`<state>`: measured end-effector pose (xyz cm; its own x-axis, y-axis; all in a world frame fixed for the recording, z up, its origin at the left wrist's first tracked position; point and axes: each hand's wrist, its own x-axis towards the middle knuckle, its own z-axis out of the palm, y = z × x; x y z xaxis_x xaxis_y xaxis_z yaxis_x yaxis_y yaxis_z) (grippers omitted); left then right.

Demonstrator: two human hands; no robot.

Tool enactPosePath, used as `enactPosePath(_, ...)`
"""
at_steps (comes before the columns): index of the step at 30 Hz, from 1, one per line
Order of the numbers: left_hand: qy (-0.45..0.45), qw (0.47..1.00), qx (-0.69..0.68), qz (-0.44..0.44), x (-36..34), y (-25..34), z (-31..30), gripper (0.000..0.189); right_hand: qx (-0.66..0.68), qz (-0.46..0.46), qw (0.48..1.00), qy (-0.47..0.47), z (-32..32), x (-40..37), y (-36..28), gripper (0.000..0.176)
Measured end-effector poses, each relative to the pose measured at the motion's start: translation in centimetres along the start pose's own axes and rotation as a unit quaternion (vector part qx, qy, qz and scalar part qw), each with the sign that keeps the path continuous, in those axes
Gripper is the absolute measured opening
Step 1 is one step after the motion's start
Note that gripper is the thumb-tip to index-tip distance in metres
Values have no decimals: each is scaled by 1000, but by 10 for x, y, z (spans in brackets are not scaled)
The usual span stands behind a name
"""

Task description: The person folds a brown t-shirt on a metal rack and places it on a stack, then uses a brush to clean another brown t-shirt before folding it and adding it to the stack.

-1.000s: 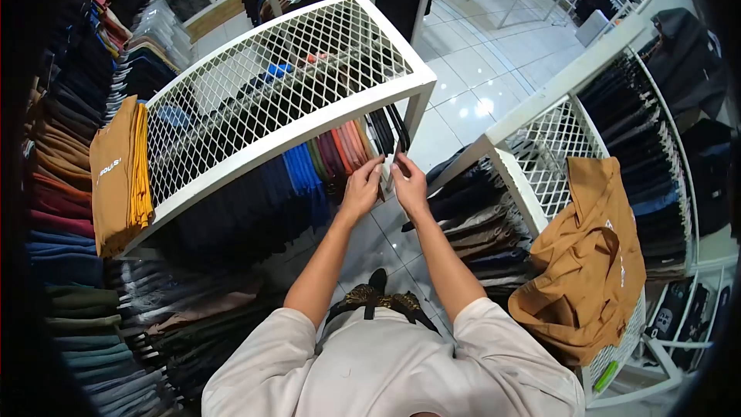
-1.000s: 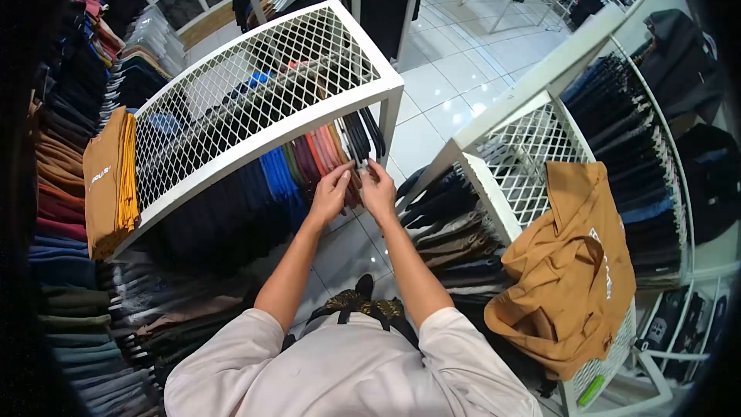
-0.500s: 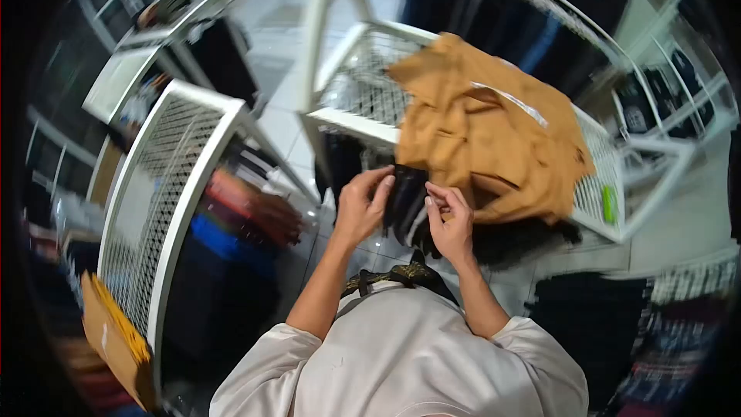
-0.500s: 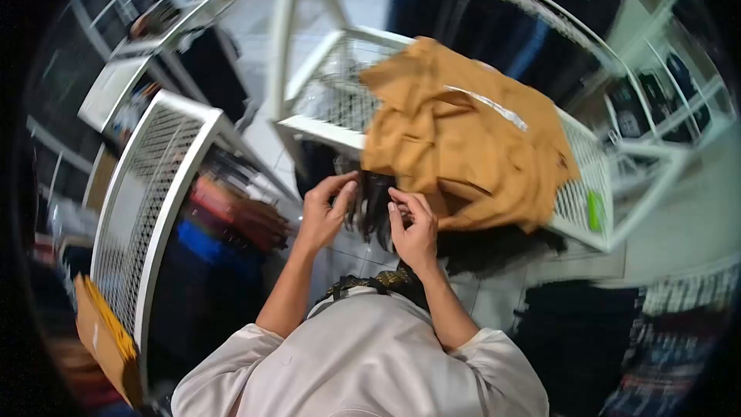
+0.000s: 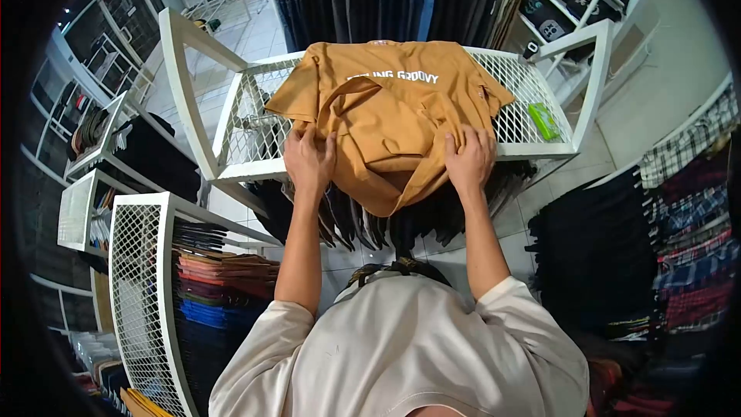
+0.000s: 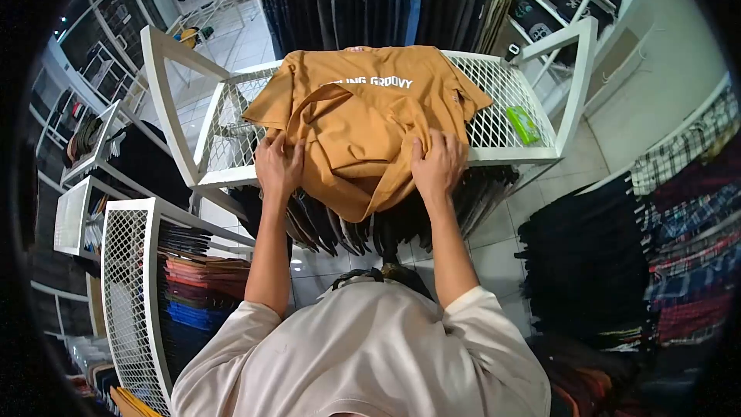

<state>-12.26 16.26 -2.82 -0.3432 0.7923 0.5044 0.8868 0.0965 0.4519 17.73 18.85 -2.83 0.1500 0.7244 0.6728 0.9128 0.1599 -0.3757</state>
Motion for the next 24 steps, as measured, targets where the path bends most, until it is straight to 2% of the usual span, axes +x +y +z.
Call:
enactPosePath(2, 19, 996, -86, 30, 1, -14, 11, 34, 60, 4, 998, -14, 3, 1, 10, 26)
enactPosePath(3, -20, 978, -205, -23, 3, -22, 7, 30, 134, 46, 990, -3, -4, 1, 12, 25)
enactPosePath(4, -59, 943, -318, -76, 2, -21, -4, 27, 207, 88, 974, 8, -12, -1, 14, 24)
enactPosePath(5, -69, 868, -464, -163, -7, -21, -16, 20, 262, 119, 958, 0, -12, -6, 32, 25)
enactPosePath(6, -47, 851, -508, -123, -14, -29, -30, 27, 307, 171, 936, -4, -33, -7, 29, 22)
enactPosePath(8, 22, 780, -622, -65, -28, -63, -33, 39, 386, 172, 906, 37, -44, -15, 54, 24)
enactPosePath(10, -11, 797, -589, -135, -34, -78, -53, 48, 491, 235, 839, 13, -56, -22, 73, 31)
enactPosePath(12, 5, 811, -564, -153, -30, -81, -56, 47, 469, 255, 844, -48, -61, -18, 77, 37)
enactPosePath(14, -30, 858, -501, -106, -19, -89, -51, 51, 399, 262, 874, -84, -62, -13, 65, 39)
enactPosePath(16, -26, 870, -479, -110, -3, -67, -49, 51, 396, 239, 876, -135, -52, -2, 59, 36)
enactPosePath(18, -61, 925, -368, -78, 22, -55, -38, 45, 401, 182, 888, -133, -22, 12, 61, 30)
enactPosePath(19, -55, 925, -368, -78, 37, -47, -30, 45, 367, 113, 915, -124, -16, 25, 57, 23)
enactPosePath(22, -99, 952, -288, -38, 81, -39, -5, 39, 305, 75, 935, -165, 22, 75, 53, 20)
enactPosePath(23, -92, 964, -251, 0, 99, -41, 8, 39, 307, 73, 934, -166, 38, 95, 54, 20)
enactPosePath(24, -84, 973, -214, 39, 116, -43, 21, 39, 290, 21, 946, -141, 59, 115, 57, 20)
